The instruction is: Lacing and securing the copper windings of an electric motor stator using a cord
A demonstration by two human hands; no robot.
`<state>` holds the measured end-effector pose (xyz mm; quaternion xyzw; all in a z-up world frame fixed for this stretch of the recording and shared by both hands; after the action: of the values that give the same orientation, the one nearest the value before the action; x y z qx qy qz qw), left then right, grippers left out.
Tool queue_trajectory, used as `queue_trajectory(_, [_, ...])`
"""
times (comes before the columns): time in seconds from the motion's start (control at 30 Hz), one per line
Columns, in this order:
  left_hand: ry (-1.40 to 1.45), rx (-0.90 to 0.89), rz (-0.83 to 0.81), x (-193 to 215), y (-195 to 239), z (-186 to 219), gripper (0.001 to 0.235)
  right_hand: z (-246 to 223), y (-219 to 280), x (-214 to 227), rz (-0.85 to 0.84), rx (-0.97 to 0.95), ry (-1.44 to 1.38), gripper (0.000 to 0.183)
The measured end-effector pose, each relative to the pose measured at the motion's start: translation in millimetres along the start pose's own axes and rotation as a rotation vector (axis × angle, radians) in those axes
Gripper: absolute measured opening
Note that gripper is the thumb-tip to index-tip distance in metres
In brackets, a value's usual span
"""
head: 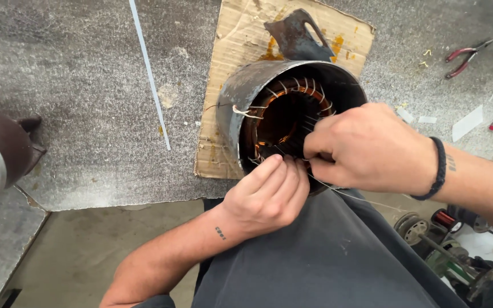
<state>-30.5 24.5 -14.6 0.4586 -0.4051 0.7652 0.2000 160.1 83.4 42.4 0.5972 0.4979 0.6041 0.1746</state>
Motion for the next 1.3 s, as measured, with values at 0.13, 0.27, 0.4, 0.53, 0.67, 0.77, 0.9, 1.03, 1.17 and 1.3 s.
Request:
queue_trajectory(0.13, [0.004,-0.014,0.011,1.1,-3.1,-0.6,0.025,-1.9,38.5,2.7,0.113,0.204,0.007,0.017])
queue_trajectory(0.27, [-0.007,-0.005,0.017,4.6,-7.8,-0.9,0.025,4.5,53.5,8.0,0.207,0.152,-0.072,0.022])
queue_trajectory(0.4, [0.010,-0.028,-0.002,5.7,-9.3,0.9,0.025,0.3,28.4,-6.0,0.102,0.000,0.152,0.044])
queue_trajectory(0.53, [0.040,-0.059,0.022,5.5,-13.6,3.7,0.026,5.9,14.1,-15.6,0.063,0.027,0.169,0.025])
queue_trajectory(0.67, [-0.027,-0.035,0.026,4.2,-15.0,6.8,0.025,14.5,25.4,-13.3,0.202,0.119,0.018,0.016])
queue_trajectory(0.77, [-0.067,-0.020,0.012,5.5,-15.3,7.4,0.025,14.8,40.5,-4.6,0.250,0.242,-0.299,0.012])
queue_trajectory(0.9, [-0.059,-0.039,-0.001,5.6,-15.6,8.0,0.037,12.5,60.8,-3.5,0.280,0.132,-0.373,0.012])
queue_trajectory(1.03, [-0.039,-0.052,-0.032,4.2,-13.8,11.2,0.041,3.0,39.1,-8.2,0.129,-0.018,-0.089,0.059])
queue_trajectory(1.17, [-0.030,-0.058,-0.044,3.9,-16.8,14.1,0.035,-0.7,25.3,-17.9,0.197,0.042,0.043,0.020])
queue_trajectory(1.3, [0.013,-0.047,-0.041,9.3,-24.2,16.3,0.036,11.9,40.9,1.2,0.300,0.470,-0.542,0.010])
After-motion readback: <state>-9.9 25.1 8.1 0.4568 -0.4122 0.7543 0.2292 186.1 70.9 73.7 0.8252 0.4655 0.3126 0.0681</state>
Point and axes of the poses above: each hand's wrist, its own y-axis away from the middle knuckle, its own x-axis out of the back of the hand, z = x × y, the point moved 1 cm from there along -y, towards the middle knuckle, and after that the axes turned 10 degrees about -z, right-handed, at the moved point
